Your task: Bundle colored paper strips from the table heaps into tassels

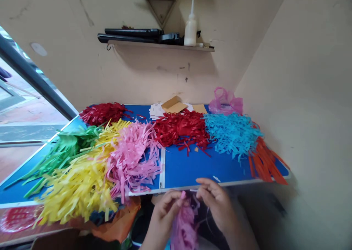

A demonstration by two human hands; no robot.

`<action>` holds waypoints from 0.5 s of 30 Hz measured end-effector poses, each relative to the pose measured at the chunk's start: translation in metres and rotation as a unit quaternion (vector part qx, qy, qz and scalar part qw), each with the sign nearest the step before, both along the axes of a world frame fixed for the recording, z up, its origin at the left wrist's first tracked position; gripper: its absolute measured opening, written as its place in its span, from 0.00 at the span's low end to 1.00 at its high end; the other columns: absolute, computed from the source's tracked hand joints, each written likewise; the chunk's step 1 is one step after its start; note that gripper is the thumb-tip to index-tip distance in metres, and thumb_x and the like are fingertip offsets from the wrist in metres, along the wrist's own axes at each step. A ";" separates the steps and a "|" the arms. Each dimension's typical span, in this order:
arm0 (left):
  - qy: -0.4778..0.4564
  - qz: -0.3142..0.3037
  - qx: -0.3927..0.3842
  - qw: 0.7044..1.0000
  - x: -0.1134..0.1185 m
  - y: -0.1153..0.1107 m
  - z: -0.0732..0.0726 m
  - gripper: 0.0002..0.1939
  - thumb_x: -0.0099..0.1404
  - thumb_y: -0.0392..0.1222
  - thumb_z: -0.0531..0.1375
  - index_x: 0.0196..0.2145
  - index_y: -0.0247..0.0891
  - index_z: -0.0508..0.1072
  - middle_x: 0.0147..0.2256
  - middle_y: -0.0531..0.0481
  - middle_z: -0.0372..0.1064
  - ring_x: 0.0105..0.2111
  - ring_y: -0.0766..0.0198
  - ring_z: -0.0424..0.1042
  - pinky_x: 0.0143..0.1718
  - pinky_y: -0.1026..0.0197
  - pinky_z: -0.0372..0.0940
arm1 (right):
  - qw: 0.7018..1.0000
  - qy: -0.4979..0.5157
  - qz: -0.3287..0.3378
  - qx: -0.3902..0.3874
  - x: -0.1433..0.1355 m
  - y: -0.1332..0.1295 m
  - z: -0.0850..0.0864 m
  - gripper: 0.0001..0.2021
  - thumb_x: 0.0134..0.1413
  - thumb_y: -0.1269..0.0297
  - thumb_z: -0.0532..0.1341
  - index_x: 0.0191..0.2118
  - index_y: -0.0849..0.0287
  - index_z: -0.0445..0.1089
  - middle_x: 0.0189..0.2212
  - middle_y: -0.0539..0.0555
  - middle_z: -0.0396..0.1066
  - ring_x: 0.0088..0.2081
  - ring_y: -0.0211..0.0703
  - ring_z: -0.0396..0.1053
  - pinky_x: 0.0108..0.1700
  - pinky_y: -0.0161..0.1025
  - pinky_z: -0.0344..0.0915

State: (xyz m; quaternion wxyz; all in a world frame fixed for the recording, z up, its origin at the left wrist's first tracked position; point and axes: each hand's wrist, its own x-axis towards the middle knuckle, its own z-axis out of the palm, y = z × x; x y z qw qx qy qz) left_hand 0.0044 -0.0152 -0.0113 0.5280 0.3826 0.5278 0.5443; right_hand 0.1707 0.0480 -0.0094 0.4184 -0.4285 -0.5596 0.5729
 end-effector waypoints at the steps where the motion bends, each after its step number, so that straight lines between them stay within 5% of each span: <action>1: -0.074 -0.005 -0.028 0.997 0.001 0.001 0.000 0.12 0.60 0.49 0.65 0.39 0.41 0.79 0.34 0.49 0.75 0.36 0.61 0.72 0.41 0.63 0.65 | 1.000 0.009 -0.005 -0.010 0.001 0.001 -0.002 0.16 0.57 0.53 0.63 0.46 0.58 0.72 0.28 0.52 0.75 0.31 0.43 0.73 0.35 0.36 0.69; 5: -0.249 0.003 -0.090 0.964 0.006 0.005 -0.006 0.17 0.53 0.45 0.71 0.40 0.38 0.80 0.26 0.52 0.74 0.27 0.69 0.70 0.31 0.68 0.63 | 0.996 -0.050 -0.037 0.057 -0.001 -0.008 -0.007 0.14 0.59 0.55 0.62 0.46 0.57 0.71 0.30 0.53 0.77 0.33 0.43 0.75 0.37 0.35 0.70; 15: -0.351 0.013 -0.118 0.929 0.009 0.008 -0.005 0.13 0.48 0.41 0.74 0.29 0.34 0.77 0.21 0.51 0.72 0.22 0.71 0.70 0.26 0.69 0.64 | 0.981 -0.087 -0.033 0.171 -0.006 -0.019 -0.003 0.08 0.63 0.62 0.59 0.45 0.55 0.71 0.31 0.52 0.77 0.33 0.42 0.76 0.39 0.33 0.71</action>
